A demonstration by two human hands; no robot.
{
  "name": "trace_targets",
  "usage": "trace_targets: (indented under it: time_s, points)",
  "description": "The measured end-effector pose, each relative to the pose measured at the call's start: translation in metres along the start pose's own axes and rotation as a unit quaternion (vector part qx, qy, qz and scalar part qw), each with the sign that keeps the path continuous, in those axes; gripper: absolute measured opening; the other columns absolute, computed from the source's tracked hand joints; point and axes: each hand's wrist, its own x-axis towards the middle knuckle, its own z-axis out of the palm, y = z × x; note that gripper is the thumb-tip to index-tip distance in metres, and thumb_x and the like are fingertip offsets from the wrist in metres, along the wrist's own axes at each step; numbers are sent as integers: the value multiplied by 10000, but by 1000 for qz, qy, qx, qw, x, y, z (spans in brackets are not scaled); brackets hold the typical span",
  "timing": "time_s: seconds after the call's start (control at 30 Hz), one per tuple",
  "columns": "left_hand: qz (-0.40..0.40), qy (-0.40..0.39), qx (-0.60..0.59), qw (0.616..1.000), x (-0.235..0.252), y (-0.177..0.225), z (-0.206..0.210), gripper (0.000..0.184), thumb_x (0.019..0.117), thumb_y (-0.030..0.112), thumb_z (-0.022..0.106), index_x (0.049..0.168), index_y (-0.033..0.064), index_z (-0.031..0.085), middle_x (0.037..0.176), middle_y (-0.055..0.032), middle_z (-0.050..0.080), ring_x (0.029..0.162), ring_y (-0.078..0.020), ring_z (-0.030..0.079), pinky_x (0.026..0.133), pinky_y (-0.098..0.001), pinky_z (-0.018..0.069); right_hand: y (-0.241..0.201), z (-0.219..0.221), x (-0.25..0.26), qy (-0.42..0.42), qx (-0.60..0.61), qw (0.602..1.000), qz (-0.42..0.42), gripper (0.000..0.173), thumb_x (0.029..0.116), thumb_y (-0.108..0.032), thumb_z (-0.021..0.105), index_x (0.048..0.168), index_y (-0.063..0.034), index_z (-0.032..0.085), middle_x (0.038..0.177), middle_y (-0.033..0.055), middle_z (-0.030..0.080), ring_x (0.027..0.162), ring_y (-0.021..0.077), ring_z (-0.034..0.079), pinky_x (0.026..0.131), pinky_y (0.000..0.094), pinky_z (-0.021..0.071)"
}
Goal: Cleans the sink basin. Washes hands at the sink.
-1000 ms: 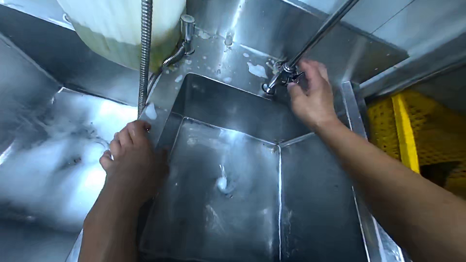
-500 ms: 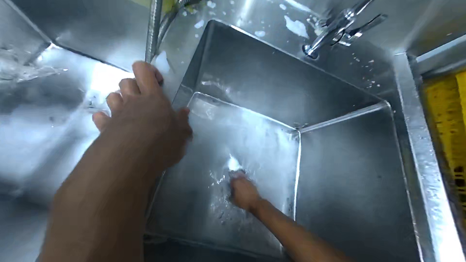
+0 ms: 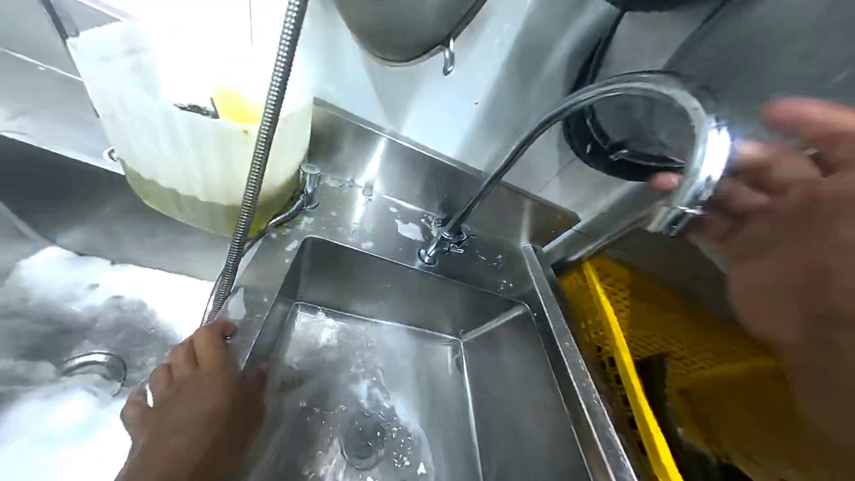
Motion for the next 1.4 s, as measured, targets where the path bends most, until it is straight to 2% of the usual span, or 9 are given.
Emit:
trace_targets:
  time_s: [0.1, 0.33, 0.5, 0.67, 0.83, 0.9, 0.97, 1.17, 1.4]
  points:
    - [-10, -21, -12, 1000, -1, 4, -5, 669, 935, 283, 712, 1475, 5, 432, 1356, -390, 503, 1243, -618, 485, 968, -791, 355, -33, 14, 24, -90, -279, 954, -61, 628, 982, -186, 609, 1545, -174, 331, 1076, 37, 711, 815, 163, 726, 715, 390, 629]
    - [-21, -26, -13, 999, 1, 4, -5, 685, 928, 305, 718, 1473, 5, 431, 1332, -392, 513, 1220, -617, 497, 960, -771, 360, 34, -32, 81, -93, -490, 866, 20, 379, 1095, -292, 475, 1312, 13, 413, 889, 234, 657, 779, 430, 681, 688, 666, 526]
    - [-21, -30, -24, 999, 0, 4, -6, 690, 932, 313, 715, 1481, 8, 429, 1337, -387, 516, 1214, -610, 508, 971, -765, 360, 63, -13, 98, -2, -360, 931, 61, 429, 1100, -275, 454, 1356, 65, 404, 1096, 242, 675, 978, 329, 724, 896, 536, 571]
    - [-24, -40, -42, 998, 4, 0, -7, 695, 934, 330, 727, 1478, 12, 434, 1337, -399, 511, 1208, -621, 511, 967, -779, 359, 90, 37, 18, 145, -203, 961, 115, 623, 1008, -192, 565, 1529, 1, 284, 1391, 255, 517, 1196, 354, 582, 960, 545, 511]
    - [1, -36, -35, 999, 5, -3, -4, 707, 936, 361, 705, 1466, -21, 433, 1327, -410, 511, 1196, -636, 512, 941, -786, 374, 120, 146, -49, -100, -264, 957, 69, 814, 984, -118, 585, 1623, 33, 104, 1678, 271, 164, 1538, 387, 271, 1220, 530, 322]
    - [-3, -43, -28, 999, 7, -4, -4, 724, 936, 379, 703, 1469, -23, 422, 1331, -404, 507, 1209, -619, 509, 955, -767, 379, 129, 183, -41, -110, -293, 947, 71, 842, 963, -127, 589, 1627, 25, 95, 1706, 236, 71, 1563, 366, 217, 1223, 523, 324]
    - [-8, -43, -21, 999, 9, -4, -3, 736, 931, 397, 702, 1467, -21, 419, 1323, -396, 514, 1199, -609, 517, 942, -748, 394, 134, 197, -34, -96, -310, 942, 82, 877, 936, -122, 595, 1636, -3, 80, 1722, 184, 38, 1553, 332, 263, 1175, 507, 398]
    - [-10, -42, -22, 999, 7, -2, -3, 765, 921, 403, 713, 1476, -30, 411, 1335, -407, 501, 1210, -619, 501, 934, -751, 397, 153, 145, -41, -133, -355, 923, -70, 817, 860, -31, 649, 1602, -30, 307, 1686, 149, 257, 1374, 353, 535, 1032, 525, 522]
    - [-14, -60, -11, 998, 11, -2, -3, 780, 927, 414, 711, 1480, -36, 395, 1362, -399, 487, 1230, -590, 507, 927, -701, 445, 130, 162, -24, -152, -403, 901, 54, 810, 938, -83, 606, 1630, -20, 190, 1714, 149, 156, 1314, 320, 590, 1002, 465, 540]
